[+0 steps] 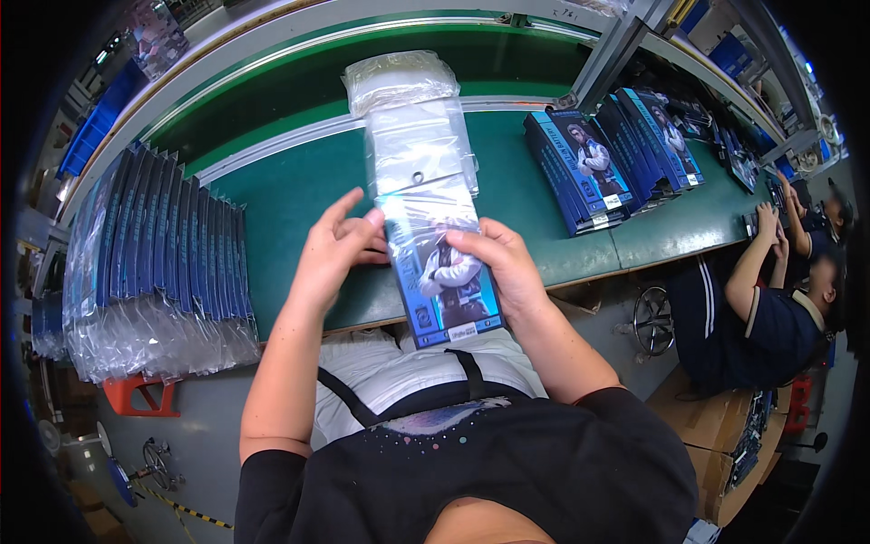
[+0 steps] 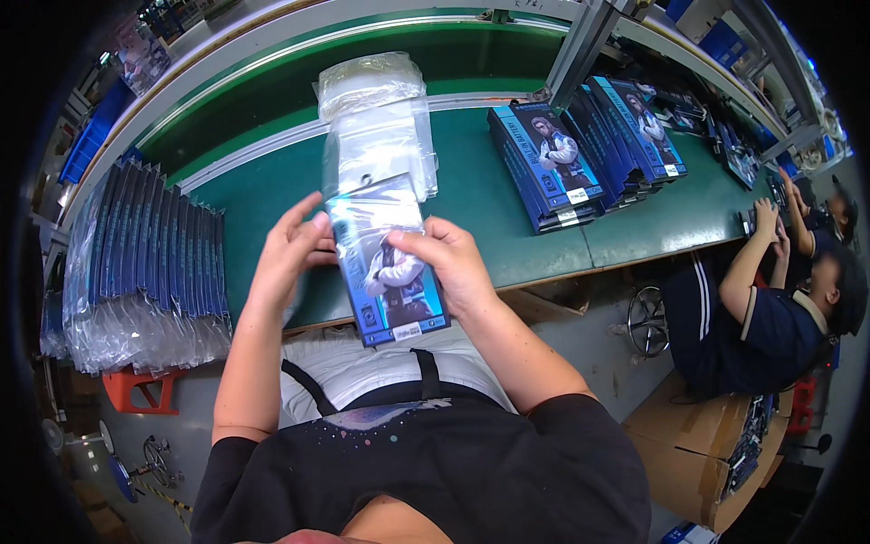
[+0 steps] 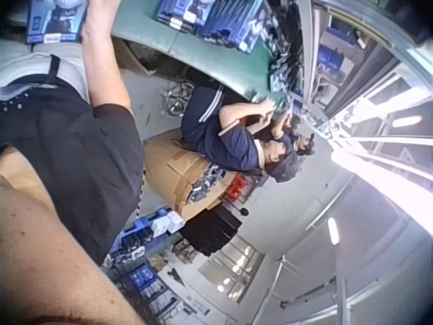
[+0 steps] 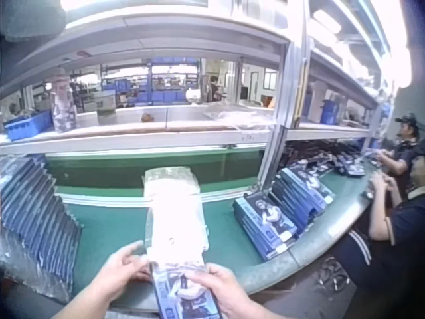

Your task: The recorder is packing product boxes into clear plastic bags on a manufacturing assembly line.

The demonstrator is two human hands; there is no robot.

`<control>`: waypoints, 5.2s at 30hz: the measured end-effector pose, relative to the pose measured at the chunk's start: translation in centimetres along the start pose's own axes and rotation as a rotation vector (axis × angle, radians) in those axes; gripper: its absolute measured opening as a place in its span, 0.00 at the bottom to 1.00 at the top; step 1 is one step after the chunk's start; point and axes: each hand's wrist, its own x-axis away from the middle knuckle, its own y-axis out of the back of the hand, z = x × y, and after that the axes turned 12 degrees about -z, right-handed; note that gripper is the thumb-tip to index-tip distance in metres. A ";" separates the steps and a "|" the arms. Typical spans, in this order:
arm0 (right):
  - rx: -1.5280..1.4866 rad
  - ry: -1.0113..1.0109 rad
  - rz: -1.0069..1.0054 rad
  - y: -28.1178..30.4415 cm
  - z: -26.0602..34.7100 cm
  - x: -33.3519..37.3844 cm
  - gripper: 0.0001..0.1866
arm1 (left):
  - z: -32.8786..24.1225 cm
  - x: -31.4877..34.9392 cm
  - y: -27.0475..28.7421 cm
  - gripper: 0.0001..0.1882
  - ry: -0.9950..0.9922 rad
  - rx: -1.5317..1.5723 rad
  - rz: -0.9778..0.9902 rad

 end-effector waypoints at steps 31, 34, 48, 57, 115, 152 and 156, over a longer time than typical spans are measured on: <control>0.657 1.206 0.536 -4.5 2.4 4.2 0.28 | -1.0 6.0 -1.7 0.30 0.076 0.390 0.039; 0.825 1.417 0.122 -2.0 6.6 0.9 0.27 | -1.0 6.3 1.4 0.29 -0.384 -0.083 -0.240; 1.203 1.276 -0.611 4.4 10.3 -4.0 0.45 | 2.2 -0.1 0.6 0.16 -1.069 -1.171 -0.199; -0.024 0.020 0.178 3.8 5.2 -1.3 0.29 | 2.8 -4.9 -1.3 0.15 -1.027 -0.964 -0.095; 0.267 1.216 -0.022 -2.7 5.1 3.9 0.12 | -1.9 4.9 -3.5 0.27 -0.031 0.347 0.635; 1.335 0.974 -0.646 4.1 9.1 -3.6 0.47 | 2.3 -3.6 -2.0 0.13 -1.041 -1.129 -0.167; 0.590 0.813 -0.260 4.2 9.5 -1.8 0.43 | 2.4 -5.0 -1.9 0.11 -1.055 -1.027 -0.101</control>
